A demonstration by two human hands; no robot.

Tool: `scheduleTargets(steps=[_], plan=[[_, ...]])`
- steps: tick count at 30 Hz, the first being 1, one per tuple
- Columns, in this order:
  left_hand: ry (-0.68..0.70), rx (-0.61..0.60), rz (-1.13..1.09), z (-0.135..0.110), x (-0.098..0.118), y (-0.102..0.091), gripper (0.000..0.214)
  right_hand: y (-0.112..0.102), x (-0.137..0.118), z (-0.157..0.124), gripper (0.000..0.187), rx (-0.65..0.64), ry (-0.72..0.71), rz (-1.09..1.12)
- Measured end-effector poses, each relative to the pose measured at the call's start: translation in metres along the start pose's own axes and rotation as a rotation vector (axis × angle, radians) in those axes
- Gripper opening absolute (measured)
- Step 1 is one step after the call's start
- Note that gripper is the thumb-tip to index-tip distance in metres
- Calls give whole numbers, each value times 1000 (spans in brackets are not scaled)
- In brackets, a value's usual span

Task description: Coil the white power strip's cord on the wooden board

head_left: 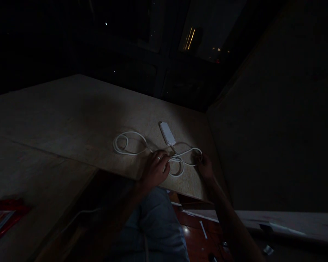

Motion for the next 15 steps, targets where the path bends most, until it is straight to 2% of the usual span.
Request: scheduleTargets(steps=[2,4,8,10,12,15], plan=[[-20,-66,-41,-8,1,20,14,0,1,-1,49,7,-6,12],[-65,-66,-70,-15,-2,32,14,1,2,-2,50,4,-6,9],[-118,9,-161,-23,-13,41,27,1,4,-2,48,-5,1,5],[-106,-23,-175,-26,-18,44,29,1,2,-2,48,2,-21,-7],[-96,-121,-127,-27,-24,49,20,-1,-5,-5,50,36,-94,-78],[-118,-218,-61,-29,-31,55,12,-2,-25,-14,53,64,-285,-267]])
Point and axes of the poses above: each hand's wrist, its own z-axis towards the middle knuckle, its own y-axis out of the palm, x = y × z, the point moved 4 cm from there along z, towards the middle knuckle, and after that the axes turned 14 degrees about -y, right-handed, at the moved point
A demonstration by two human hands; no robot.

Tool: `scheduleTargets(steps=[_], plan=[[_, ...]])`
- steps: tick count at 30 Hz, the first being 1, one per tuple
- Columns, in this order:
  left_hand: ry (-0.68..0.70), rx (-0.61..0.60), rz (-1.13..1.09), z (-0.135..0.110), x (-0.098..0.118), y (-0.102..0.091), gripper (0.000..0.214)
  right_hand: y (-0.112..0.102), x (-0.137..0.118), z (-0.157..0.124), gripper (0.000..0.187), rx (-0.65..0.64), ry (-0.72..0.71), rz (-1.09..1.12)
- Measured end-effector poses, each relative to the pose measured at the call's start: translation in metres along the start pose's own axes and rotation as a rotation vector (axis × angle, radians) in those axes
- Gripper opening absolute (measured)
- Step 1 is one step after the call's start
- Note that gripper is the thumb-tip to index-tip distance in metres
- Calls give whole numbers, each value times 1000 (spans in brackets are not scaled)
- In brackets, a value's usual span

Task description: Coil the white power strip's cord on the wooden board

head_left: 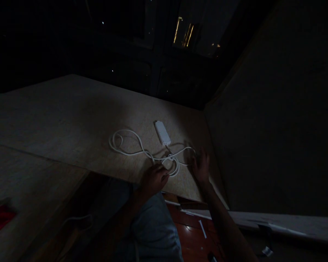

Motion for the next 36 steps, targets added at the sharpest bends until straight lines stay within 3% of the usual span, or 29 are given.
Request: scheduleTargets(steps=[2,5,8,12,19,22,30,33,36], plan=[[-13,11,-16,0,-3,1,11,-1,-16,-3,44,-75,-148,-93],[-10,33,-64,0,-4,2,9,9,-31,-6,27,-352,-335,-115],[-6,10,-61,-1,-4,3,11,20,-33,-8,25,-559,-411,-73],[-42,29,-114,-2,-6,0,13,27,-29,-7,25,-600,-442,-32],[-70,152,-138,-6,-9,-5,25,28,-34,-7,23,-529,-444,13],[-101,227,-218,-7,-13,-8,27,27,-39,-3,23,-559,-439,8],[-461,507,-967,-4,-48,-11,45,2,-62,20,30,-923,-381,-53],[-523,502,-1131,-1,-55,-11,48,-11,-70,25,30,-1008,-389,-94],[-533,460,-1232,2,-59,-14,47,-22,-75,30,27,-1011,-389,-108]])
Point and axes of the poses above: each hand's wrist, its own z-axis towards the middle knuckle, its own y-axis out of the palm, x = y × z, the point moved 4 cm from there along z, towards the middle knuckle, and after that the axes turned 14 degrees about -y, right-handed, at the moved point
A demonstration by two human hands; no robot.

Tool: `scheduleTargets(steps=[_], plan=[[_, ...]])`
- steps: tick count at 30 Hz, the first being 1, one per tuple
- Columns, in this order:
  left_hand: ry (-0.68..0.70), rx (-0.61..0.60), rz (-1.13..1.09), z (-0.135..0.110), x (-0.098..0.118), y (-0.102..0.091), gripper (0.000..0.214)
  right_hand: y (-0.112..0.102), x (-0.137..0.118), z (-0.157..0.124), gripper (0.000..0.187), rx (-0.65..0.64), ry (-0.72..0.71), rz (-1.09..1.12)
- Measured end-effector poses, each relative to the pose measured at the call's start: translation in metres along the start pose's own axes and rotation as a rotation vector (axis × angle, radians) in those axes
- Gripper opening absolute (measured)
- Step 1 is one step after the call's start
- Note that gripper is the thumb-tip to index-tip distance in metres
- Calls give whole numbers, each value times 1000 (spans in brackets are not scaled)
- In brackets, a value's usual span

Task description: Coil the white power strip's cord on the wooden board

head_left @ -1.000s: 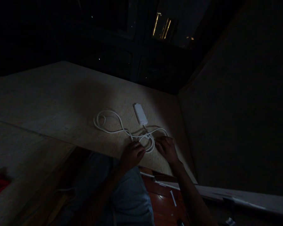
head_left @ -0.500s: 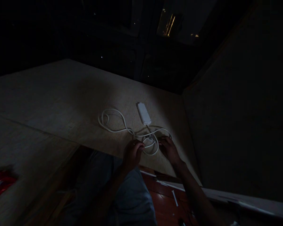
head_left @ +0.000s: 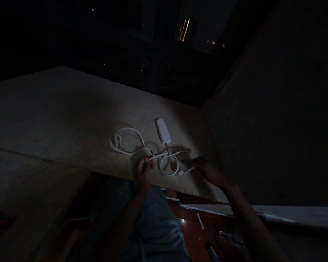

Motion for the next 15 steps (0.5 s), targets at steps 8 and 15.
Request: scheduleTargets(steps=[8,15], plan=[[-88,-208,-128,3,10,4,36,-41,-8,-27,33,283,173,76],[1,-164,193,-3,14,8,35,-53,-18,-36,42,469,324,136]])
Point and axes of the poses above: each hand's wrist, its own z-axis towards the middle knuckle, its own y-axis out of the palm, x = y × z, the point moved 4 cm from there along z, towards the middle knuckle, and after that the axes turned 14 degrees about -y, right-handed, at the moved point
